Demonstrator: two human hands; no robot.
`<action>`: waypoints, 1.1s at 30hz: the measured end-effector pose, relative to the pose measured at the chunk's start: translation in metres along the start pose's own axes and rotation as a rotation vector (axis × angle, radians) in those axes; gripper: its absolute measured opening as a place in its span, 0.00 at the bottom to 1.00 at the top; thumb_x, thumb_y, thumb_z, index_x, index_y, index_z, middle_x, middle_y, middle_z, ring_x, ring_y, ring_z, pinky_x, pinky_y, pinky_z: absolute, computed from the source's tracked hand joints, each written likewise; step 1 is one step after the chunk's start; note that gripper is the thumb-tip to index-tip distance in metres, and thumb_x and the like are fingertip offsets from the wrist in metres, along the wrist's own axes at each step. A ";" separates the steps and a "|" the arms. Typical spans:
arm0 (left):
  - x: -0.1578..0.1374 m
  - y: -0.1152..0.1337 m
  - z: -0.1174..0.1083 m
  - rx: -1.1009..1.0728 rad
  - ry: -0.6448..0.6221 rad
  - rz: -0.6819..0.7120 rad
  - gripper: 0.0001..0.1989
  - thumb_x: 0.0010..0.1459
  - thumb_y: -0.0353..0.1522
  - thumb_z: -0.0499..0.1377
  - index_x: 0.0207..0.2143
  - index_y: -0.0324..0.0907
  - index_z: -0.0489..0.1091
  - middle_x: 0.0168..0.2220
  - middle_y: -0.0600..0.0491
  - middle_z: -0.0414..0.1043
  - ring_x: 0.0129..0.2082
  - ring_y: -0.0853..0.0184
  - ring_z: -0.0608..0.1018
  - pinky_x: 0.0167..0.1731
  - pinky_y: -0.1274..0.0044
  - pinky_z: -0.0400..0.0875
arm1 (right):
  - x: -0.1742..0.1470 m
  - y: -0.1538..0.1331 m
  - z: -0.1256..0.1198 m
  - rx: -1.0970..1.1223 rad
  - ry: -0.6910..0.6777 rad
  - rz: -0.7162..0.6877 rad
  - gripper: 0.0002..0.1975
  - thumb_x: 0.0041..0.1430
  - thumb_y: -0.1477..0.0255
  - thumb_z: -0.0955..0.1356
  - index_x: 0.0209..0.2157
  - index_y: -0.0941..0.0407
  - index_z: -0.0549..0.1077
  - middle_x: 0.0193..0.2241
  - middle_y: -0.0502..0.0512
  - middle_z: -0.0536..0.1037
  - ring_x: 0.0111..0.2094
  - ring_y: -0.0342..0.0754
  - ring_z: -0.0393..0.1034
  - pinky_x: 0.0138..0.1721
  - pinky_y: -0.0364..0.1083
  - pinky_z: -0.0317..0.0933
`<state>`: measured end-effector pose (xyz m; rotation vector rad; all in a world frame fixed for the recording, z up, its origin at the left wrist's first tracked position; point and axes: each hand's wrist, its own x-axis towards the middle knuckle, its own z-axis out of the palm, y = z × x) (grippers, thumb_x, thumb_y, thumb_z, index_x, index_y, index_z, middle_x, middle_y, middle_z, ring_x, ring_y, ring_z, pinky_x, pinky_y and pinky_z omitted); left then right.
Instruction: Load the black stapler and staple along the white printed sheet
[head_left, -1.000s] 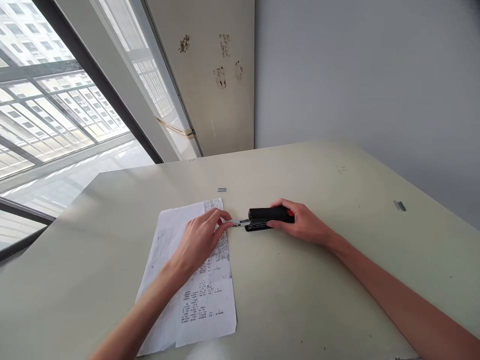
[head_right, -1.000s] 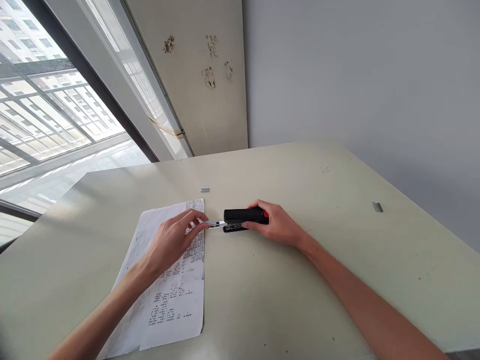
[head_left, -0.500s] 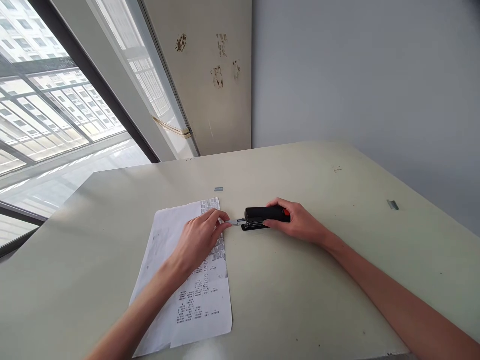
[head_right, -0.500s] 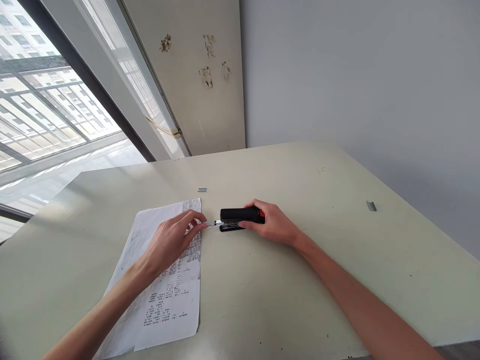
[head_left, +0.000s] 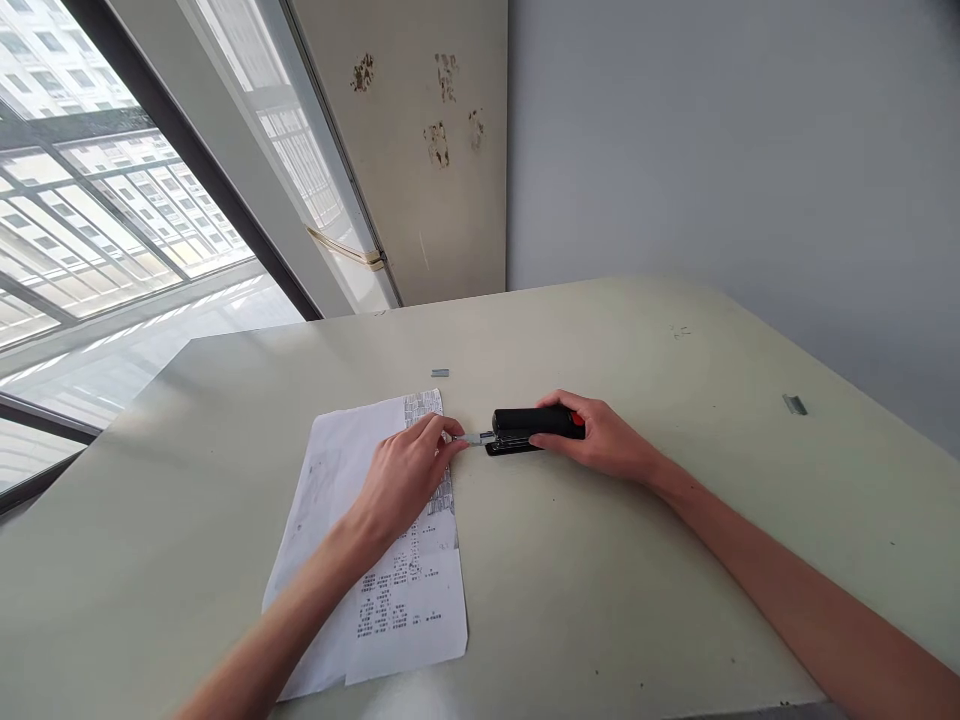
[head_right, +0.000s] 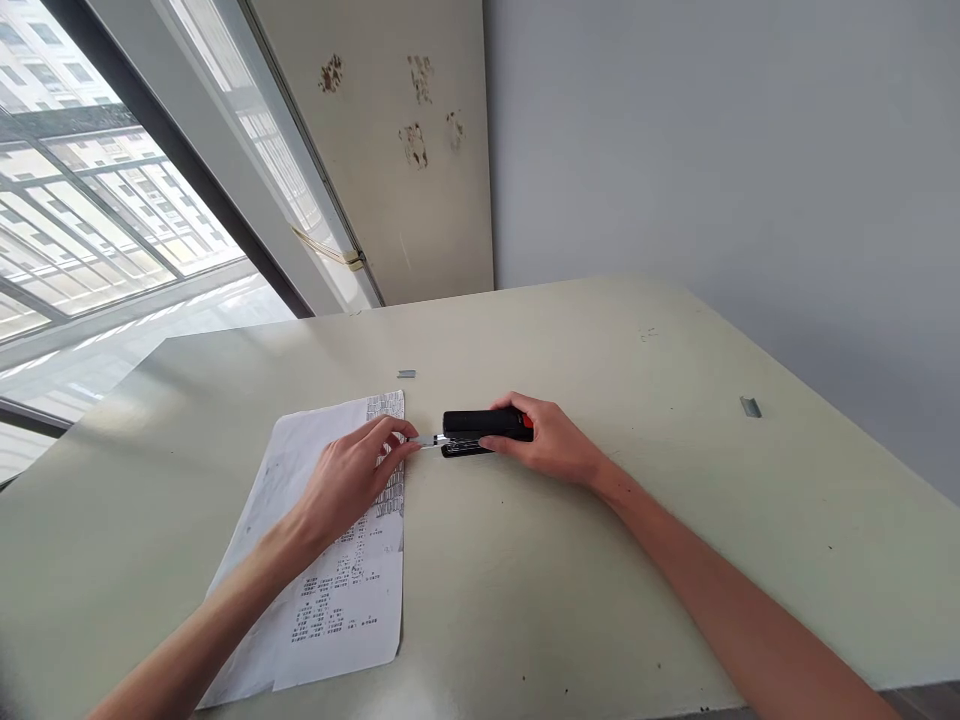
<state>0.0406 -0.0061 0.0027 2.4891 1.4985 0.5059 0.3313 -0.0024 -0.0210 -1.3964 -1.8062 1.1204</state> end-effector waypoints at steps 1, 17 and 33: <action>0.000 -0.001 0.000 -0.017 0.002 -0.013 0.12 0.76 0.43 0.52 0.46 0.47 0.70 0.41 0.56 0.79 0.36 0.64 0.82 0.31 0.75 0.67 | 0.000 0.000 0.000 0.002 -0.002 -0.002 0.20 0.59 0.50 0.73 0.45 0.48 0.74 0.34 0.49 0.75 0.32 0.48 0.64 0.32 0.47 0.59; 0.000 -0.002 -0.003 0.045 0.046 0.067 0.13 0.76 0.43 0.51 0.46 0.46 0.70 0.39 0.56 0.79 0.32 0.65 0.81 0.30 0.74 0.67 | 0.000 0.001 0.000 0.009 -0.008 0.014 0.20 0.59 0.50 0.73 0.45 0.48 0.74 0.35 0.49 0.76 0.32 0.48 0.65 0.33 0.48 0.60; -0.008 -0.010 0.003 -0.007 0.125 0.133 0.14 0.76 0.44 0.52 0.47 0.46 0.71 0.38 0.55 0.78 0.33 0.66 0.81 0.31 0.75 0.70 | 0.001 0.002 0.000 0.002 -0.004 -0.017 0.19 0.60 0.50 0.73 0.44 0.48 0.74 0.33 0.49 0.76 0.31 0.48 0.66 0.31 0.47 0.59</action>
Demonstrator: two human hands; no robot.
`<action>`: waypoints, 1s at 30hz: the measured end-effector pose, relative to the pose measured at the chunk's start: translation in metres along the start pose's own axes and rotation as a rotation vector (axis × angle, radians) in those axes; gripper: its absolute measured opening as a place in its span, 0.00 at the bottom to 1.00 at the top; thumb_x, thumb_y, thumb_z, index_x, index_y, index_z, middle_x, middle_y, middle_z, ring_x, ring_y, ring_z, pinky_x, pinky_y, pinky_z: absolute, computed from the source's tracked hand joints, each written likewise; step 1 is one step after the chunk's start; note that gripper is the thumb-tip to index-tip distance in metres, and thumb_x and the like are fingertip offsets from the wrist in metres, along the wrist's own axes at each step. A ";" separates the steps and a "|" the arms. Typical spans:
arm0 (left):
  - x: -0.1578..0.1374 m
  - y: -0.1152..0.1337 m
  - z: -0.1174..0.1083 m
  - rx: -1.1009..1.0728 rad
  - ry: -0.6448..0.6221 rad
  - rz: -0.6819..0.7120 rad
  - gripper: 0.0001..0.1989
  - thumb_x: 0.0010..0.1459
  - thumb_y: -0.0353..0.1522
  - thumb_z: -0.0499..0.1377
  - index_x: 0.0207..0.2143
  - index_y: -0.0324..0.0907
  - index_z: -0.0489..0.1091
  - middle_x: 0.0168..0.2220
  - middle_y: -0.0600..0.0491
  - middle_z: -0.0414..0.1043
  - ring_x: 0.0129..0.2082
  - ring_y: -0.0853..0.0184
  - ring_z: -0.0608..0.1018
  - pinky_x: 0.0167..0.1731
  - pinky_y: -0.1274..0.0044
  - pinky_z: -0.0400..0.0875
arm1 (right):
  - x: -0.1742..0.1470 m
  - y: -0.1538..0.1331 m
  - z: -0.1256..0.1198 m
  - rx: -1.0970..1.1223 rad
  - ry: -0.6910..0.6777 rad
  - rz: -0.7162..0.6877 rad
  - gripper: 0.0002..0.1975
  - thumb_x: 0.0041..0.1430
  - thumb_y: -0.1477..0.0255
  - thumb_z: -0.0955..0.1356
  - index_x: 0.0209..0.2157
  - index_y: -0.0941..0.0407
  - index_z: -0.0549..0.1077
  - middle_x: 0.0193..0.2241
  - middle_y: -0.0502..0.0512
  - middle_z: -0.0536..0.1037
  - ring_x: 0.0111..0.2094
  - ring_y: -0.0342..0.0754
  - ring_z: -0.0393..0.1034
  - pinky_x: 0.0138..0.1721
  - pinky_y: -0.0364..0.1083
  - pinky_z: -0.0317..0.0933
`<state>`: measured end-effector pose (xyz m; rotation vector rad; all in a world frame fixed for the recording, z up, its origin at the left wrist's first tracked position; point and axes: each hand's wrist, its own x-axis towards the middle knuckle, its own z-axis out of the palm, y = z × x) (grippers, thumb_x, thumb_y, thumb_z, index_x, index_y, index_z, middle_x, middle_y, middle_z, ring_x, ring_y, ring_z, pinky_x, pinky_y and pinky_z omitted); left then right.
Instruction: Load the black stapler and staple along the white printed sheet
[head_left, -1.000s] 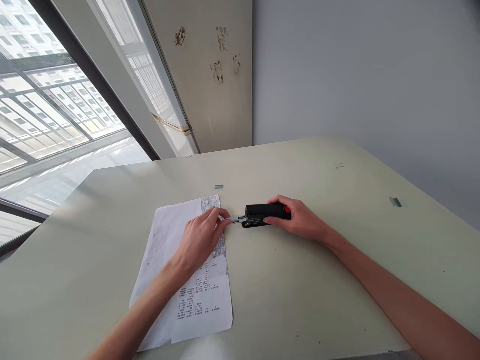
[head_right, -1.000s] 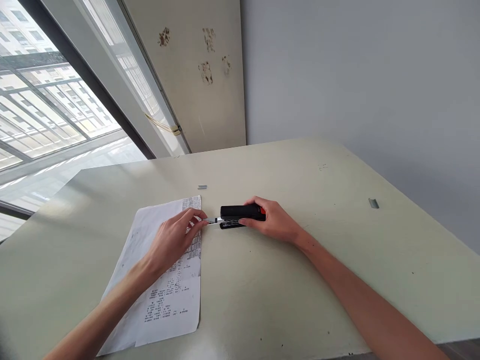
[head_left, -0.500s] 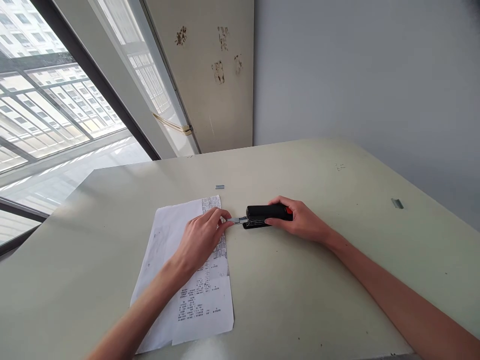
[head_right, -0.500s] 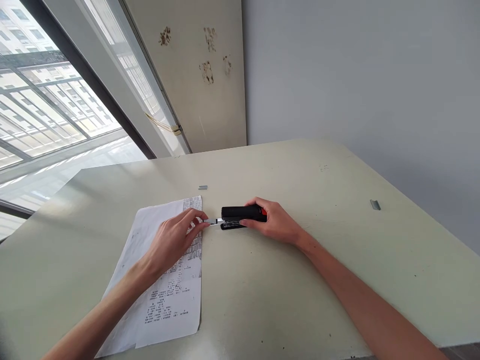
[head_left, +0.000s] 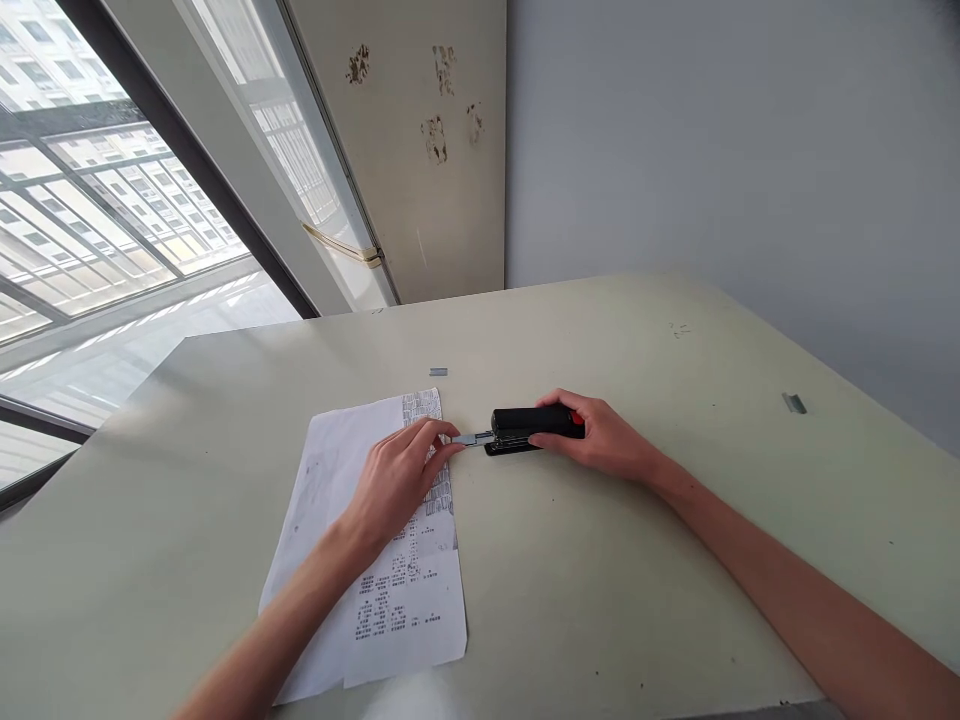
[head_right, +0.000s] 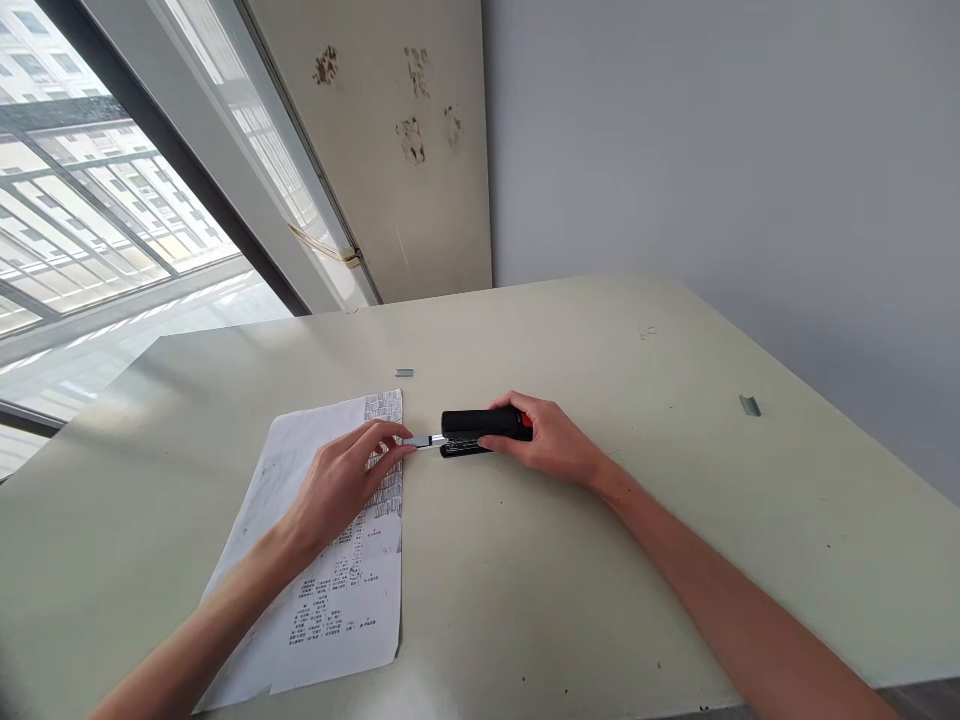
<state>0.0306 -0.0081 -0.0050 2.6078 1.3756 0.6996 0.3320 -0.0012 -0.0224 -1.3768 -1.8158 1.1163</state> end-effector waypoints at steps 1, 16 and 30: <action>0.000 0.000 0.000 -0.005 0.003 -0.003 0.14 0.76 0.44 0.52 0.47 0.46 0.71 0.38 0.55 0.79 0.33 0.66 0.81 0.31 0.75 0.70 | 0.000 0.000 0.000 -0.002 0.003 -0.001 0.19 0.59 0.50 0.73 0.44 0.48 0.74 0.34 0.49 0.76 0.32 0.48 0.66 0.32 0.47 0.59; 0.015 0.004 -0.013 0.066 -0.195 -0.068 0.18 0.76 0.45 0.50 0.45 0.46 0.75 0.39 0.51 0.82 0.33 0.61 0.82 0.30 0.72 0.70 | -0.001 0.000 0.000 -0.017 0.001 0.004 0.22 0.59 0.48 0.72 0.45 0.49 0.74 0.33 0.50 0.76 0.30 0.48 0.66 0.30 0.47 0.61; 0.013 -0.009 -0.021 -0.189 -0.263 -0.144 0.15 0.70 0.47 0.60 0.49 0.50 0.79 0.43 0.54 0.83 0.37 0.62 0.83 0.38 0.72 0.76 | -0.001 0.000 0.000 -0.028 0.005 0.005 0.21 0.59 0.48 0.72 0.45 0.49 0.75 0.34 0.50 0.76 0.31 0.48 0.66 0.31 0.47 0.62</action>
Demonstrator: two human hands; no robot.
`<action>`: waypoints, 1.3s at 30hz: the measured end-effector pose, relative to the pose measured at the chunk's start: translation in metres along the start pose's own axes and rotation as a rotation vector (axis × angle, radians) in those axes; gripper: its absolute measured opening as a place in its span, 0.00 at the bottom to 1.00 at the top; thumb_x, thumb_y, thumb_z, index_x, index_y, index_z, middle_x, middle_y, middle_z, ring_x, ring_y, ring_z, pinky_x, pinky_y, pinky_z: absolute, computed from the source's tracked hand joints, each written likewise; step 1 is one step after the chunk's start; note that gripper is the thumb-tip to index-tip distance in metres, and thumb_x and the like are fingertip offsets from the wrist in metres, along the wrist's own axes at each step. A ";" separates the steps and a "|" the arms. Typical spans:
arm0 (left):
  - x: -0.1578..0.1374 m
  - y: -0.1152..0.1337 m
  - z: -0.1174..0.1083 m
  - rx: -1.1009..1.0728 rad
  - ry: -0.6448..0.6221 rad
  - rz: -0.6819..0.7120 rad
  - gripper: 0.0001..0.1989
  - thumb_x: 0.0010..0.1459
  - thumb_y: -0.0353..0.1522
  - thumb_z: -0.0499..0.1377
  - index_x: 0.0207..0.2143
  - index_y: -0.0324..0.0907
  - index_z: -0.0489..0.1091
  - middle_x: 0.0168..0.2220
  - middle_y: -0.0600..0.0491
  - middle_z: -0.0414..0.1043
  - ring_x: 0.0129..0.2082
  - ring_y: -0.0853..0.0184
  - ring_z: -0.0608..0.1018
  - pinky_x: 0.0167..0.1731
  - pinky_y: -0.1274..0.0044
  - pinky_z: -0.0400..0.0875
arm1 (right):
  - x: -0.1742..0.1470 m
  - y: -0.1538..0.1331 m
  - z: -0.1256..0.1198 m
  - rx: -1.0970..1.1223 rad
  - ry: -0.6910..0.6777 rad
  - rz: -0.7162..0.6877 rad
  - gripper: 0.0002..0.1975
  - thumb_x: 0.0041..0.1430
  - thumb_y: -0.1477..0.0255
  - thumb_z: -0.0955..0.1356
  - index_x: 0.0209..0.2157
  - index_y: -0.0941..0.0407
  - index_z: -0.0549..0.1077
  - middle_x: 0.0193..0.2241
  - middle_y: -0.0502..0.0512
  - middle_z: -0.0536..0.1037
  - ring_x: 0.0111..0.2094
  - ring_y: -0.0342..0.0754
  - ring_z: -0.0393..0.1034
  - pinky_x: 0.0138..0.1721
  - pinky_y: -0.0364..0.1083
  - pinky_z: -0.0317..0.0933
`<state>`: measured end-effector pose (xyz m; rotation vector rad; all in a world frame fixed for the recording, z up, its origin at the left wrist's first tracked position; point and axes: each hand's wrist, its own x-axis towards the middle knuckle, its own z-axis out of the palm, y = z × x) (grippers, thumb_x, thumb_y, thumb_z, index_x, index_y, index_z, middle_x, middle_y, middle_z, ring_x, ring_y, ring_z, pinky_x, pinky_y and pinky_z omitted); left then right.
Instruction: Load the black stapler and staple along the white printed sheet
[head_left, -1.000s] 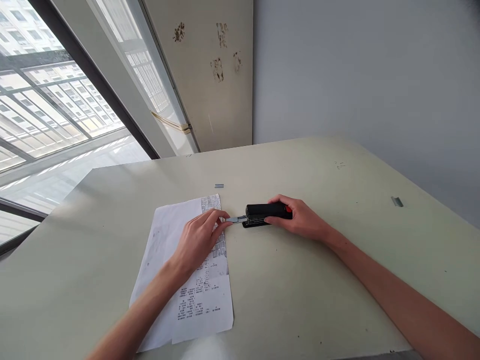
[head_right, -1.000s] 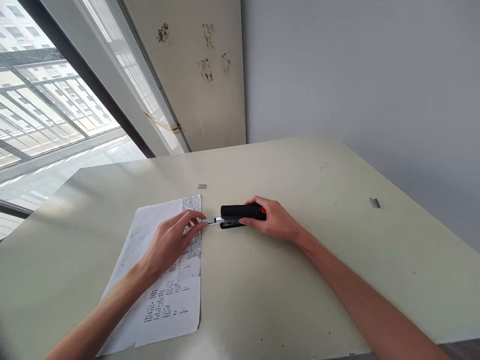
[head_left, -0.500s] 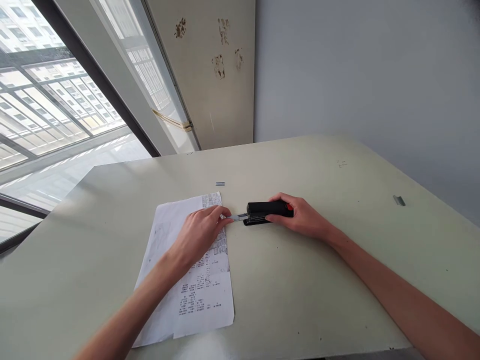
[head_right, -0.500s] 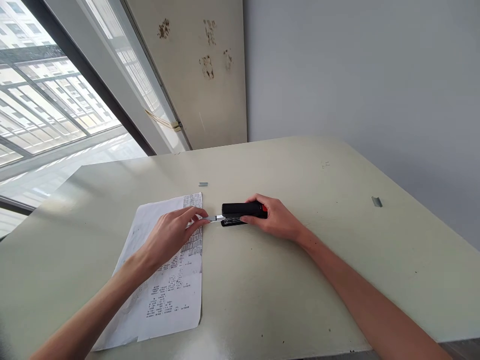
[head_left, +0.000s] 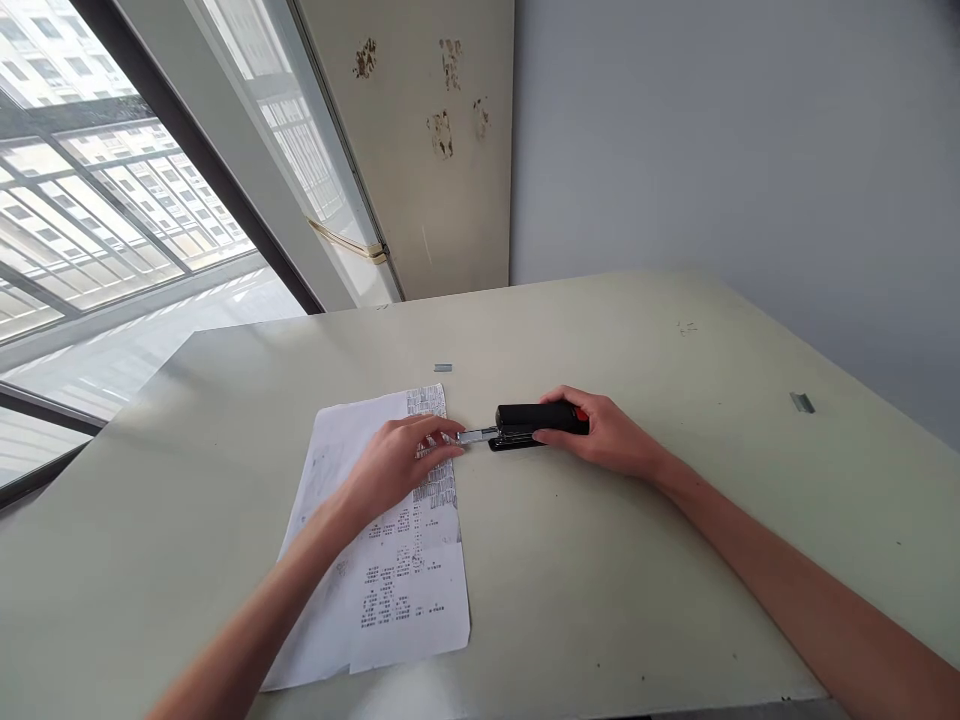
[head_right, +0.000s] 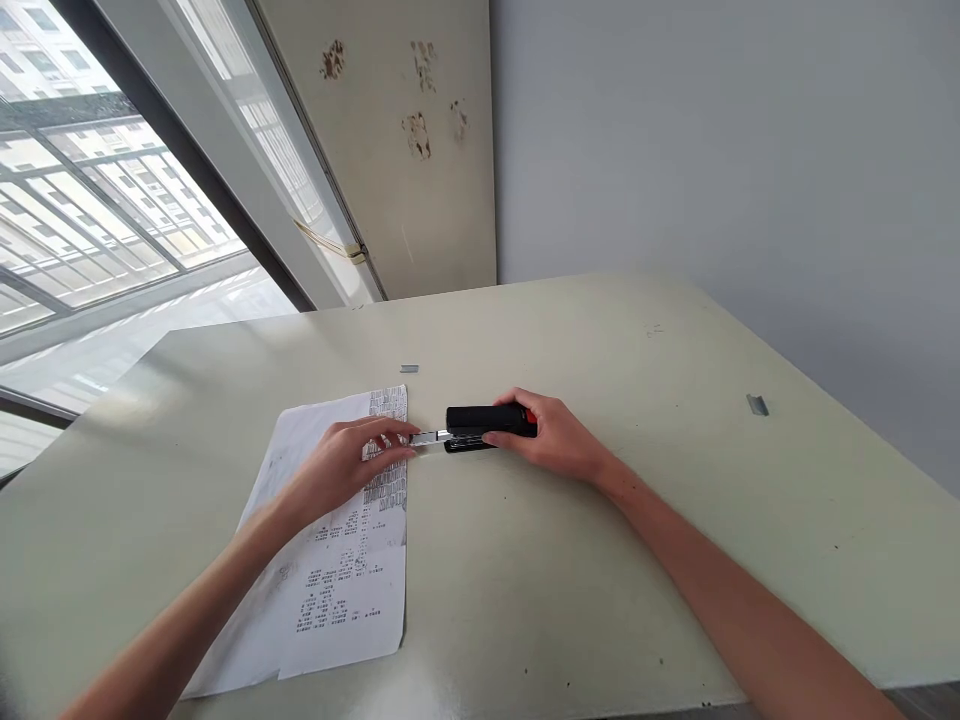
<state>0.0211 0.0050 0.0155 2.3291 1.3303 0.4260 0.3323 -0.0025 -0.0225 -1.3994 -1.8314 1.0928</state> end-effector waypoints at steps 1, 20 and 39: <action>0.000 -0.003 -0.002 -0.050 -0.028 0.007 0.14 0.69 0.46 0.61 0.49 0.51 0.80 0.42 0.54 0.84 0.37 0.62 0.83 0.39 0.72 0.76 | 0.000 0.000 0.000 0.003 0.000 0.000 0.21 0.60 0.49 0.73 0.45 0.48 0.75 0.34 0.50 0.76 0.32 0.49 0.67 0.32 0.47 0.62; 0.026 -0.003 0.018 -0.129 -0.102 0.328 0.16 0.66 0.48 0.64 0.37 0.45 0.76 0.35 0.54 0.79 0.39 0.63 0.79 0.42 0.72 0.71 | -0.001 0.000 -0.001 0.076 -0.109 -0.072 0.21 0.54 0.50 0.77 0.42 0.48 0.80 0.41 0.53 0.81 0.42 0.55 0.74 0.44 0.53 0.66; 0.022 0.006 0.026 0.193 0.008 0.424 0.24 0.76 0.48 0.48 0.35 0.43 0.73 0.33 0.51 0.76 0.33 0.62 0.75 0.36 0.71 0.66 | -0.002 0.001 0.004 0.028 -0.055 -0.167 0.17 0.58 0.52 0.75 0.41 0.48 0.78 0.45 0.53 0.79 0.42 0.54 0.72 0.43 0.51 0.65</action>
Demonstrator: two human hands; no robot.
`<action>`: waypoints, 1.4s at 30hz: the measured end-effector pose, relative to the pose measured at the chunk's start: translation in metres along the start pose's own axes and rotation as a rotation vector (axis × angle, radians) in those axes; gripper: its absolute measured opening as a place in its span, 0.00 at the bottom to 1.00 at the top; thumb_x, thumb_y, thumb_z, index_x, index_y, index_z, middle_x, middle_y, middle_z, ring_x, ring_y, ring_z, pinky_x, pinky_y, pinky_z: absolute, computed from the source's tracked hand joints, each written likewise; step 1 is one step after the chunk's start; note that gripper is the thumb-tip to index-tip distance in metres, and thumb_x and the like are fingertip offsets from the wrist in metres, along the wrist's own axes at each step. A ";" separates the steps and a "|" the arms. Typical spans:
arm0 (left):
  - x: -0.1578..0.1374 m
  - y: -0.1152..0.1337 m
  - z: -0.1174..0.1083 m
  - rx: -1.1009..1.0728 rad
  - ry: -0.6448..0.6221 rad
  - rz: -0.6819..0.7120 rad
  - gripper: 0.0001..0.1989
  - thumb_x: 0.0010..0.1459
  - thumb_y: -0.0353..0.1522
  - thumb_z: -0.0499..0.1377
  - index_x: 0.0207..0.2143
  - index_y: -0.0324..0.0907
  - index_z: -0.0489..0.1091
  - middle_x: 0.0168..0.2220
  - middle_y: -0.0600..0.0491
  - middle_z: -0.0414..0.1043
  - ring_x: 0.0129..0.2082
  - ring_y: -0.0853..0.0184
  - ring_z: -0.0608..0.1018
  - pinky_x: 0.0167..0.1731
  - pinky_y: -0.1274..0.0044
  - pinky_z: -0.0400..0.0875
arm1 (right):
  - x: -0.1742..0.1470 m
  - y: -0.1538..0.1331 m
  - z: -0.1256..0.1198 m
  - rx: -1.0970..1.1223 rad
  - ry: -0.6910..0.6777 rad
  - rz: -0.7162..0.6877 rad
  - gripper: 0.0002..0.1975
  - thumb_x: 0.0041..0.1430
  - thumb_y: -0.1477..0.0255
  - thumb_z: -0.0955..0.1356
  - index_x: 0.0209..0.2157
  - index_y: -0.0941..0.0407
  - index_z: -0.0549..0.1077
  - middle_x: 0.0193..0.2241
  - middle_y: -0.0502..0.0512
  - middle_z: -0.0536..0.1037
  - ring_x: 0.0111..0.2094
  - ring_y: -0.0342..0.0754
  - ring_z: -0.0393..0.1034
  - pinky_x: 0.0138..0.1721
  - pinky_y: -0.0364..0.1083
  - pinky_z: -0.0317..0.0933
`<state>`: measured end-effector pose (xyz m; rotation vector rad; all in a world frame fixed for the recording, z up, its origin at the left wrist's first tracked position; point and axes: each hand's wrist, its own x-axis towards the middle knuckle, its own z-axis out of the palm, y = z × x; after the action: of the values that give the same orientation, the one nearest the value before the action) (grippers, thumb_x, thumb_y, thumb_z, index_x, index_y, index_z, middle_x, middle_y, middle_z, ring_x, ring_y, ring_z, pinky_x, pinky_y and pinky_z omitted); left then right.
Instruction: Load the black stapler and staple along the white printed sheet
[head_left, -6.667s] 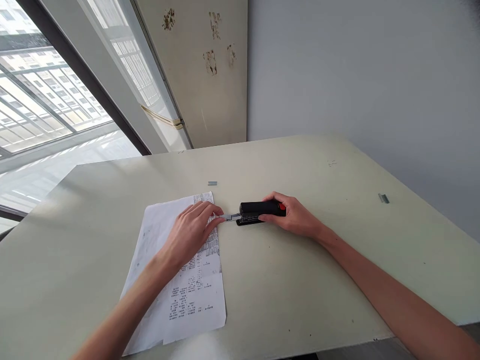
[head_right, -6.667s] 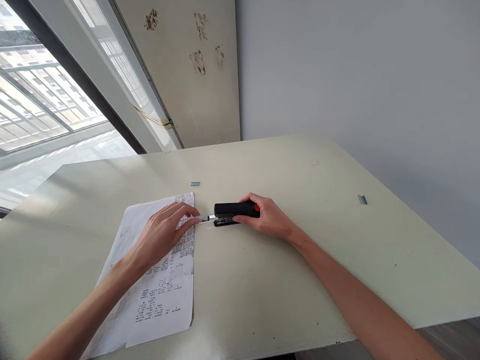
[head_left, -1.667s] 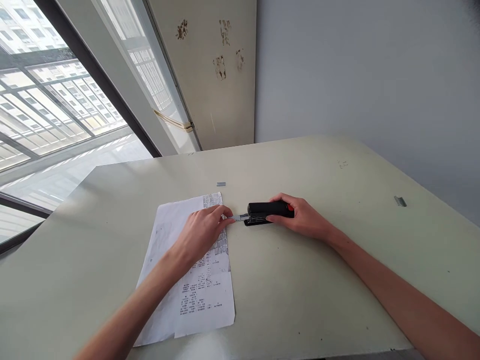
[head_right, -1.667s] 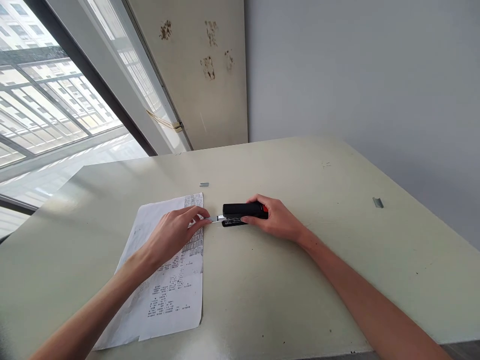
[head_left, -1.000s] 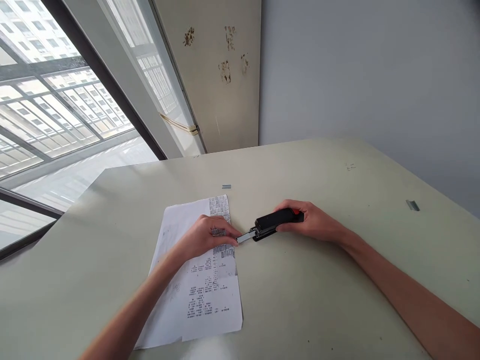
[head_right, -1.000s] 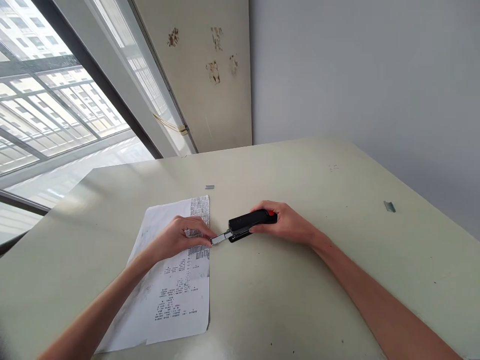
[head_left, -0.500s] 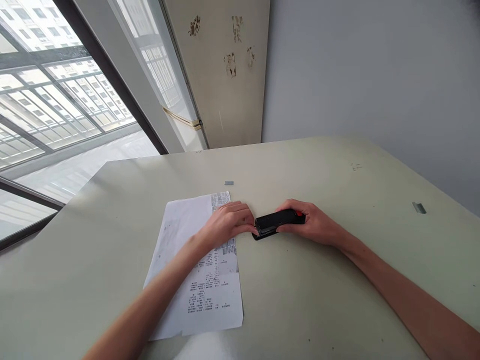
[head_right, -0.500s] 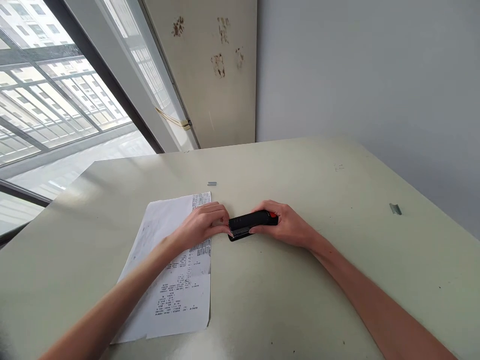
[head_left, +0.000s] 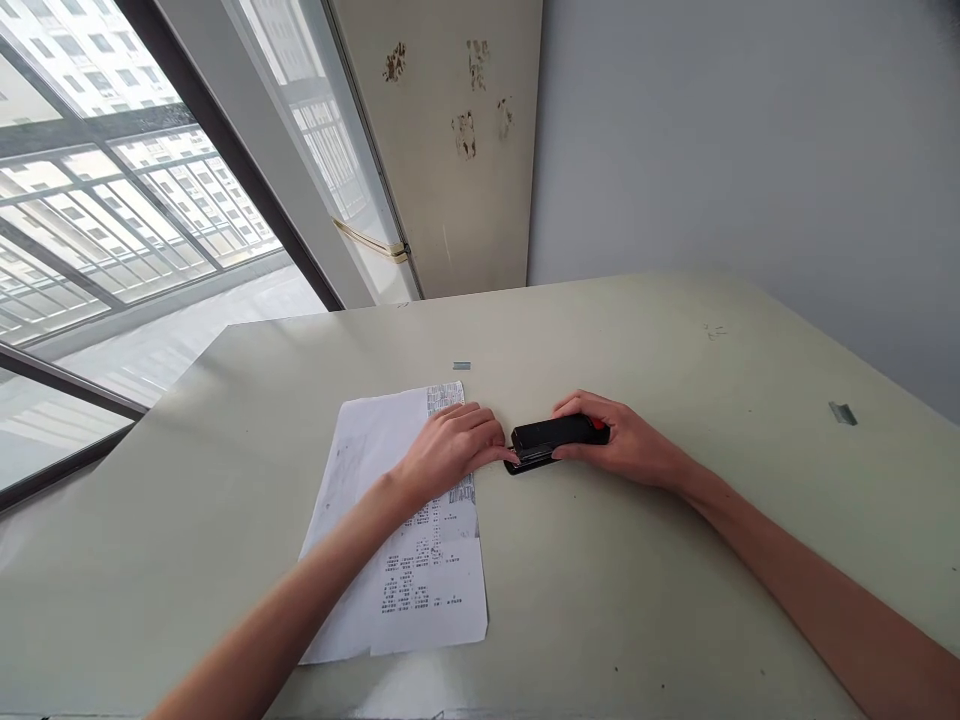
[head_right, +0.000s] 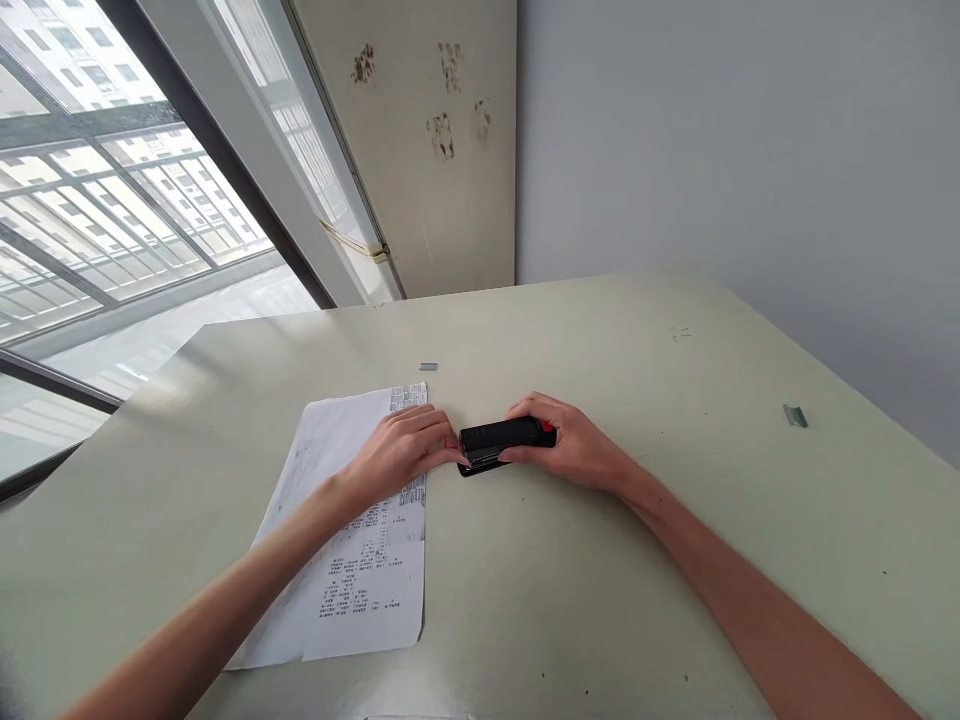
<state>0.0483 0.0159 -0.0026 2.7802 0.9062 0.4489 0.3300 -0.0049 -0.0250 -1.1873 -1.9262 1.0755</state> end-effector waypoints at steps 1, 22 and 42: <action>-0.003 0.001 -0.002 -0.004 0.005 -0.007 0.23 0.75 0.47 0.50 0.36 0.43 0.73 0.34 0.51 0.77 0.34 0.62 0.76 0.37 0.71 0.67 | 0.000 0.000 0.000 0.000 -0.003 0.006 0.17 0.58 0.52 0.75 0.41 0.48 0.78 0.45 0.53 0.79 0.42 0.54 0.72 0.43 0.51 0.66; -0.111 -0.008 -0.033 0.054 0.026 -0.346 0.20 0.74 0.46 0.54 0.63 0.51 0.64 0.68 0.50 0.64 0.68 0.52 0.65 0.65 0.54 0.66 | -0.002 0.000 0.000 -0.027 -0.019 0.032 0.17 0.60 0.51 0.74 0.44 0.47 0.77 0.45 0.51 0.80 0.40 0.52 0.71 0.40 0.51 0.64; -0.193 0.087 -0.020 0.121 -0.185 -0.236 0.45 0.69 0.54 0.56 0.78 0.48 0.43 0.77 0.50 0.45 0.76 0.46 0.49 0.69 0.53 0.61 | -0.006 -0.004 -0.001 -0.039 -0.038 0.028 0.18 0.57 0.50 0.76 0.40 0.48 0.79 0.43 0.52 0.81 0.39 0.52 0.72 0.40 0.50 0.66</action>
<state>-0.0598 -0.1674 -0.0045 2.7139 1.2312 0.1013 0.3316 -0.0113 -0.0213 -1.2268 -1.9732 1.0862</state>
